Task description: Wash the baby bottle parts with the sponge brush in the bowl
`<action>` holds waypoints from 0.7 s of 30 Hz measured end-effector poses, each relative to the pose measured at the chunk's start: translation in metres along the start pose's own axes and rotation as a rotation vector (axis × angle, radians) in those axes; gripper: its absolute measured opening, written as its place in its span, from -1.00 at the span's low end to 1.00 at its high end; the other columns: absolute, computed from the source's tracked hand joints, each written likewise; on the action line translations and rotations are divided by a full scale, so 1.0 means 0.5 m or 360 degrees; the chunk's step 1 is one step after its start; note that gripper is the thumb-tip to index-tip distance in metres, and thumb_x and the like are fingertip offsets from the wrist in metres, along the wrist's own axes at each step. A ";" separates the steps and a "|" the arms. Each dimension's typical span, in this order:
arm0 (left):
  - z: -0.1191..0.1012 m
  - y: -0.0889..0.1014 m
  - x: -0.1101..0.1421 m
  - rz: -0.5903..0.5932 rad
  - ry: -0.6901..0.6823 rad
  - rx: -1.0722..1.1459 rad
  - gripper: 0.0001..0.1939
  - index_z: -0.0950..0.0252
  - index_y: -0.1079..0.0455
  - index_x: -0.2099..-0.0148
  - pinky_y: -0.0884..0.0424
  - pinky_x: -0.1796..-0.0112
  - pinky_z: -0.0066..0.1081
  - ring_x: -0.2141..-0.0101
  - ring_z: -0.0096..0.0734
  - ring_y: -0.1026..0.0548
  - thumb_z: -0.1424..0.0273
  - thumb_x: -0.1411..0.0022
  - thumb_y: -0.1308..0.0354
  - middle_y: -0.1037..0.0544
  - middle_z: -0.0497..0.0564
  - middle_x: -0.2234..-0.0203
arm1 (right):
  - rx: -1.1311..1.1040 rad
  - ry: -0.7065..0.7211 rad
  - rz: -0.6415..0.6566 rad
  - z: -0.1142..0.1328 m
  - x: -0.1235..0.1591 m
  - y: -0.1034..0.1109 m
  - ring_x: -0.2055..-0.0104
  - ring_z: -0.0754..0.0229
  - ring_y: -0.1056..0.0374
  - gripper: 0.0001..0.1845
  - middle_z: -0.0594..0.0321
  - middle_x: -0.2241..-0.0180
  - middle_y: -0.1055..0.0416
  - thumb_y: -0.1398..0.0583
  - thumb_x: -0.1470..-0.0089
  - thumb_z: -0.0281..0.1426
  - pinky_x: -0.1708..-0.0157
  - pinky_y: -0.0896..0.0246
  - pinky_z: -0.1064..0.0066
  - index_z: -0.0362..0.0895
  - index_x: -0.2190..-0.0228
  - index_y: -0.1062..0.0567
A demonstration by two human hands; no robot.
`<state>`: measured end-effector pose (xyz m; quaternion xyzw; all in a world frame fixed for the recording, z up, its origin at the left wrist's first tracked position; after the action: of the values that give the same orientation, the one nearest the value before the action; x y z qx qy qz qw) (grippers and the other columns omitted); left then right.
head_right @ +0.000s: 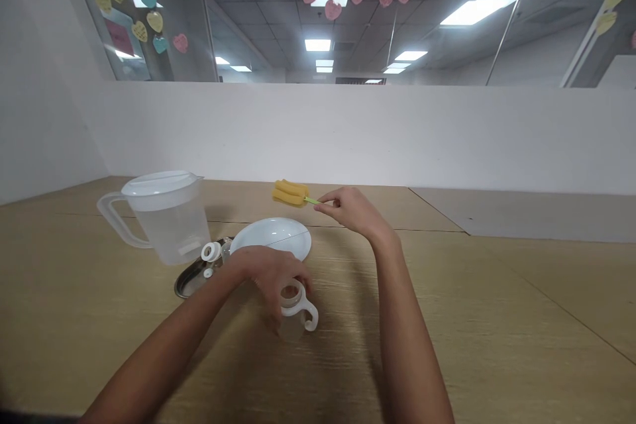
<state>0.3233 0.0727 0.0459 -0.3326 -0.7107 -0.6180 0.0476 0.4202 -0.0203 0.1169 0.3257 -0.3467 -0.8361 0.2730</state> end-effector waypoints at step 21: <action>0.214 0.158 0.168 -0.1902 0.0584 -0.0313 -0.59 0.33 -0.37 0.07 -0.25 0.14 -0.29 0.20 -0.19 -0.38 0.45 0.04 -0.11 -0.49 0.07 0.21 | -0.0100 -0.0009 -0.0067 0.006 0.001 0.005 0.56 0.33 -0.03 -0.55 0.26 0.56 -0.29 -0.11 -0.01 -0.05 0.53 0.03 0.45 -0.15 0.34 -0.57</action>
<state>0.3373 0.2062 0.1282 0.2303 -0.6940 -0.6473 -0.2155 0.4184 -0.0210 0.1201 0.3218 -0.3142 -0.8531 0.2645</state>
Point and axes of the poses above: each hand's wrist, its own x-axis away from the middle knuckle, its own y-axis out of the back of the hand, z = x × y, the point moved 6 cm from there along -x, towards the middle knuckle
